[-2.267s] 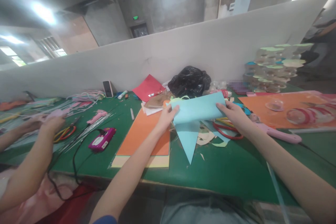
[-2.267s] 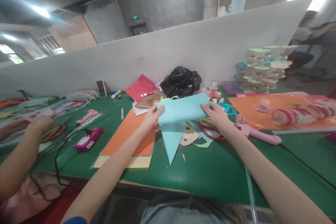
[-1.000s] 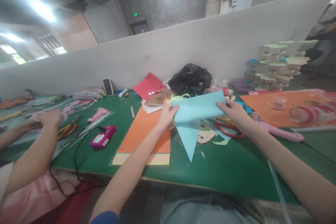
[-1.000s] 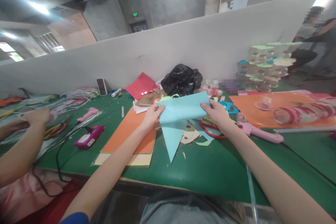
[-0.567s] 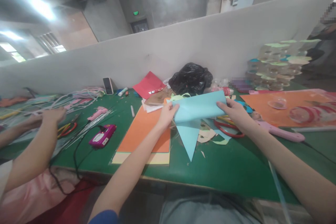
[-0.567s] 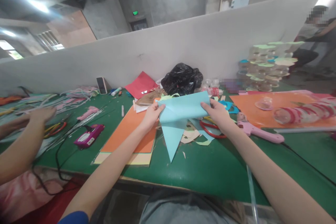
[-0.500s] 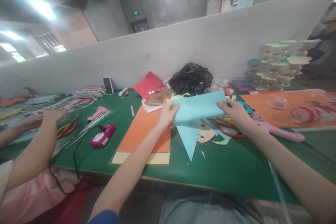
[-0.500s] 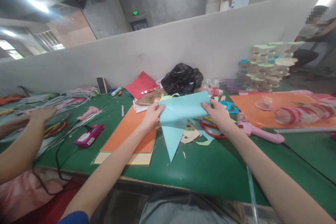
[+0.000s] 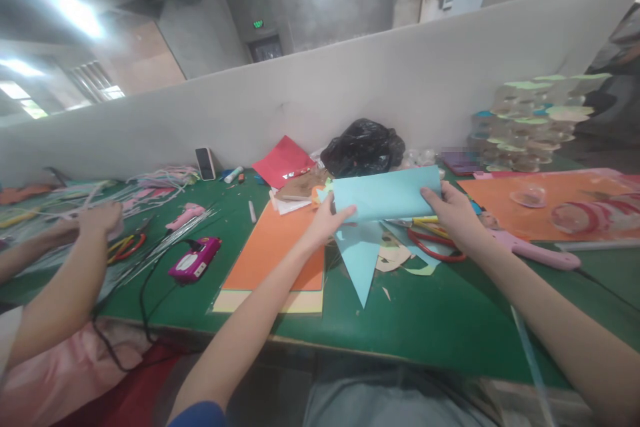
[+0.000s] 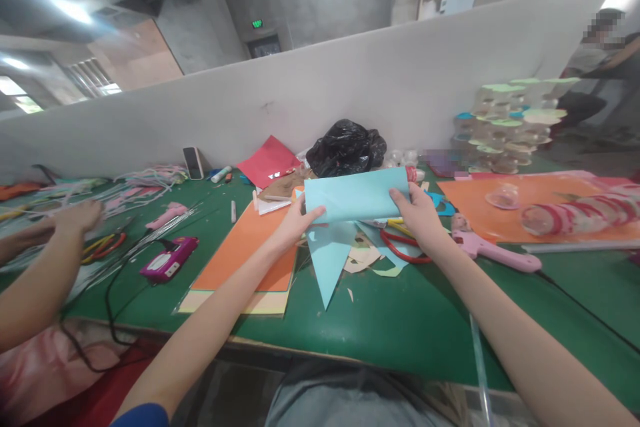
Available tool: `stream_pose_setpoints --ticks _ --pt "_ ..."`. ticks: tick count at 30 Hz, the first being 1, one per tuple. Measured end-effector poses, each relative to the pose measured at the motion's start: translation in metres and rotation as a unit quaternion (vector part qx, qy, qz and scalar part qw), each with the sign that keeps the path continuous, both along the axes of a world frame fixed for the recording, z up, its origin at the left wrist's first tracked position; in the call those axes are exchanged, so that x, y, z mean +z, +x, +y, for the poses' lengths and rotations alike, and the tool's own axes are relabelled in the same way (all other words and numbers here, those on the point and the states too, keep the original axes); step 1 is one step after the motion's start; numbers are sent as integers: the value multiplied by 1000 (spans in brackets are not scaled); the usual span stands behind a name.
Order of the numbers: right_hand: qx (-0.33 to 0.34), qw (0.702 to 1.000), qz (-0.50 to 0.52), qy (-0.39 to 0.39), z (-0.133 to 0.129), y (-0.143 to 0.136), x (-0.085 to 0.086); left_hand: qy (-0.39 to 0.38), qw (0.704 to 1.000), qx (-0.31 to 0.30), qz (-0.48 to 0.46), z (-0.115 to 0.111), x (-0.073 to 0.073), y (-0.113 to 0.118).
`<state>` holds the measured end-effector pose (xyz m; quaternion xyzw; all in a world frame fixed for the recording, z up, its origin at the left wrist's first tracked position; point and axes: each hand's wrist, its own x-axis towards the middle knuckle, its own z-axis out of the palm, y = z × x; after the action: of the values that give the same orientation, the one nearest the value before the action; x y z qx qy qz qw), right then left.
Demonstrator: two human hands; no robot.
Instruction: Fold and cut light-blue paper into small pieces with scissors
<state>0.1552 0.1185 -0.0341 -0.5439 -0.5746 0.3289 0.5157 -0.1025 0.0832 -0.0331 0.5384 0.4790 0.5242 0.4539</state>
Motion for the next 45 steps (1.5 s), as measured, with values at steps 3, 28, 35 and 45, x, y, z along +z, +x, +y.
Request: stream_pose_setpoints --ticks 3,28,35,45 --pt "0 1000 14 -3 0 1 0 -2 1000 -26 7 -1 -1 1" --pt "6 997 71 8 -2 11 10 7 989 -54 138 -3 4 -4" --pt "11 994 107 0 0 14 12 12 986 -48 158 -7 6 0" --pt "48 950 306 28 10 8 16 8 1000 -17 11 -3 7 2"
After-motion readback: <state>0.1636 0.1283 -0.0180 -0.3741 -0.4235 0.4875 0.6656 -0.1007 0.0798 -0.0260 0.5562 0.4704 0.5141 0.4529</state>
